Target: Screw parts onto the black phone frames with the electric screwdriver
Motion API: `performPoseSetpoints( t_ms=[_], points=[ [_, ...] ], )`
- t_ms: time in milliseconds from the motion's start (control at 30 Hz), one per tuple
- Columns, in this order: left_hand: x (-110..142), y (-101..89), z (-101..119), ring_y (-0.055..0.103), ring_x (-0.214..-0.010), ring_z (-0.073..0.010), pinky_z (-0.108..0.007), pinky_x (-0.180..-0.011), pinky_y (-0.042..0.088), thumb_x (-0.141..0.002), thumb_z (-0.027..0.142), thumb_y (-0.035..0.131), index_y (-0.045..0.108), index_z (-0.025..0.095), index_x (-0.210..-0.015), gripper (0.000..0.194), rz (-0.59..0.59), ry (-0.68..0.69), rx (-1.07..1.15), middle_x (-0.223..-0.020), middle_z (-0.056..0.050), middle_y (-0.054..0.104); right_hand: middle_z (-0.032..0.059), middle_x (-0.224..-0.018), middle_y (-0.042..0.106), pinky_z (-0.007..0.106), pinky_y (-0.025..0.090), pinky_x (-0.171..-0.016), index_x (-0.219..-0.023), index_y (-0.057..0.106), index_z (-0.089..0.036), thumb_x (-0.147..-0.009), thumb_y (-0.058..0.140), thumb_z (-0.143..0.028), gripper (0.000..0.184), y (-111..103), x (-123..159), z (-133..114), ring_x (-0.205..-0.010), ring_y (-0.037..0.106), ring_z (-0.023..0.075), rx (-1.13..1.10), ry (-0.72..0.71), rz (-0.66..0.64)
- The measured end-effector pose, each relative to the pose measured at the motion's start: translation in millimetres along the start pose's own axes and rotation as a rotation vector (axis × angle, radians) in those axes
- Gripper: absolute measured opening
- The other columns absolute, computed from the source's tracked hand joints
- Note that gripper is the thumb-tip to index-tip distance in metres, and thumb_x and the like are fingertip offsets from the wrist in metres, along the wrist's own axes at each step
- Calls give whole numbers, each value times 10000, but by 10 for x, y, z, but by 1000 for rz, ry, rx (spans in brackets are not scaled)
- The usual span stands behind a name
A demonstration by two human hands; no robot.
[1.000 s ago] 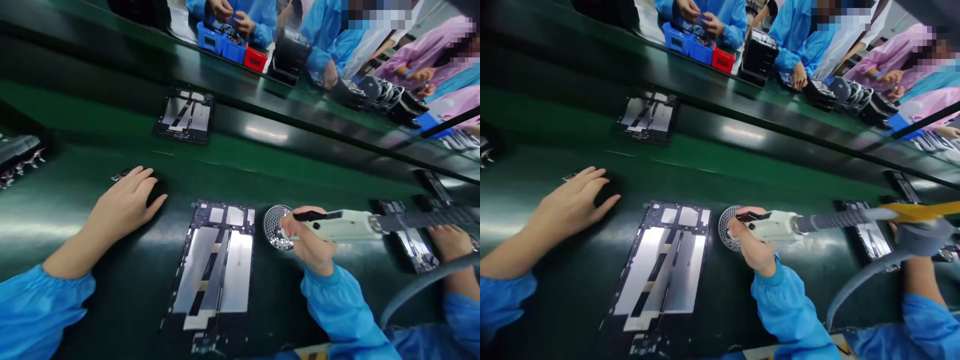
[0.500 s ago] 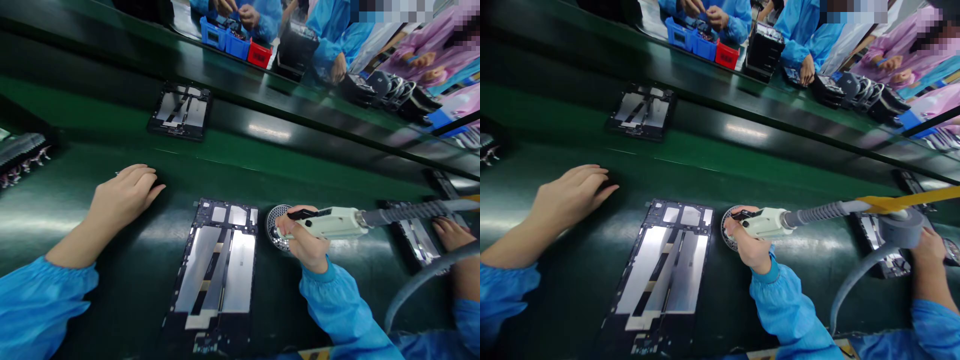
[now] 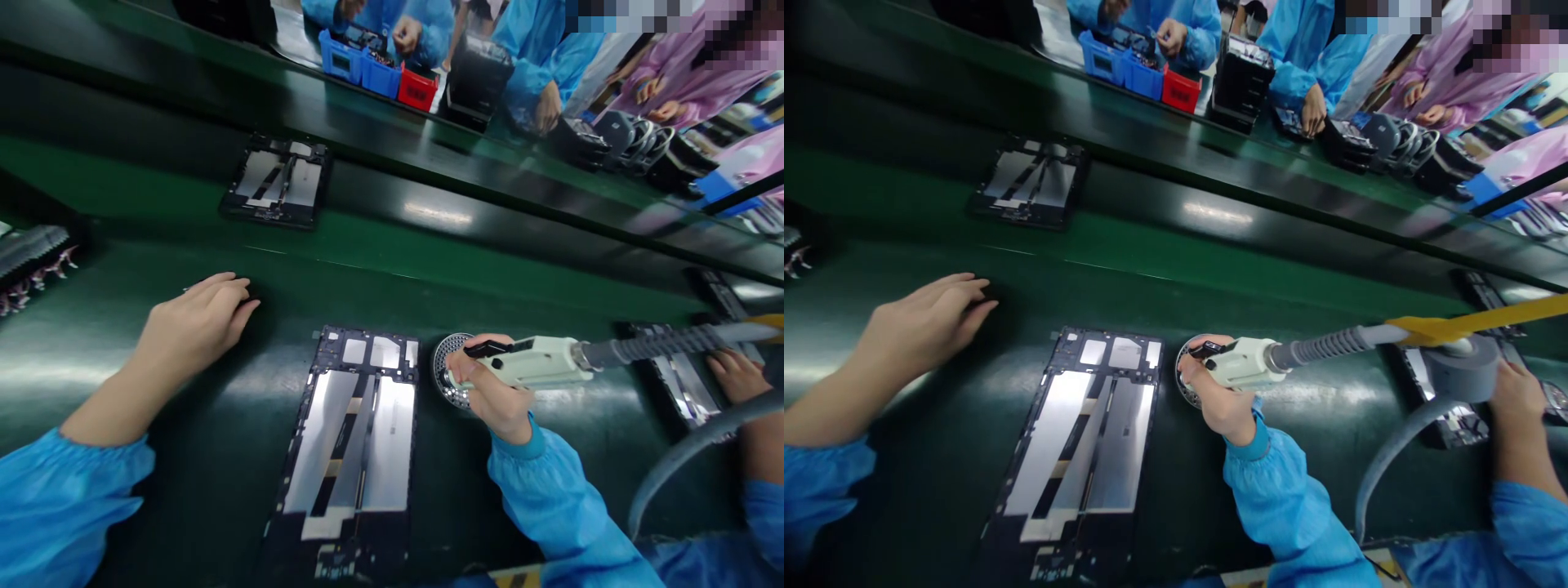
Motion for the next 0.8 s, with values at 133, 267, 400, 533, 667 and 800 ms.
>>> performPoseSetpoints(
  t_ms=[133, 267, 400, 533, 667, 800],
  points=[
    [52, -177, 74, 656, -1189, -196, -356, -933, 526, -995, 469, 370, 631, 155, -1055, 413, 121, 6, 110, -1246, 7, 702, 6, -615, 622, 433, 506, -566, -921, 707, -396, -783, 700, -257, 195, -16, 12, 27, -560, 616, 192, -10, 7, -4],
    [131, -450, 289, 701, -1068, -168, -346, -855, 556, -1007, 480, 407, 672, 233, -1056, 365, 211, -34, 146, -1148, 38, 737, 15, -653, 650, 436, 505, -570, -951, 704, -401, -788, 704, -271, 209, -29, 37, 69, -573, 624, 202, 22, 28, -13],
    [153, -503, 583, 723, -758, -143, -272, -640, 599, -907, 465, 628, 708, 244, -972, 244, 154, -81, 371, -949, 35, 765, -12, -635, 631, 392, 505, -581, -1034, 694, -335, -815, 688, -220, 248, -30, 58, -75, -586, 634, 197, -18, -14, 9],
    [27, -226, 1137, 727, -784, -141, -242, -660, 636, -891, 333, 649, 709, 218, -1054, 209, -99, 34, 758, -960, -13, 748, -48, -578, 578, 367, 511, -598, -982, 667, -255, -813, 656, -169, 191, -73, 47, -422, -527, 564, 154, -110, -137, 86],
    [-123, 126, 1702, 709, -804, -123, -231, -670, 636, -917, 226, 594, 711, 165, -1017, 166, -180, 250, 841, -1041, -63, 708, -45, -561, 558, 362, 512, -606, -958, 675, -249, -786, 651, -152, 199, -146, -2, -635, -508, 526, 141, -127, -208, 112],
    [-202, 446, 1978, 703, -795, -112, -211, -677, 606, -910, 153, 603, 726, 148, -874, 128, -168, 401, 743, -1025, -66, 719, -46, -556, 549, 367, 511, -633, -969, 685, -252, -804, 635, -137, 207, -197, -30, -663, -517, 538, 145, -137, -225, 101]
  ],
)
Point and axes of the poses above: each hand's wrist, its own x-axis away from the middle knuckle, its own y-axis out of the palm, z = x × y, the point moved 7 cm from there along -x, towards the middle knuckle
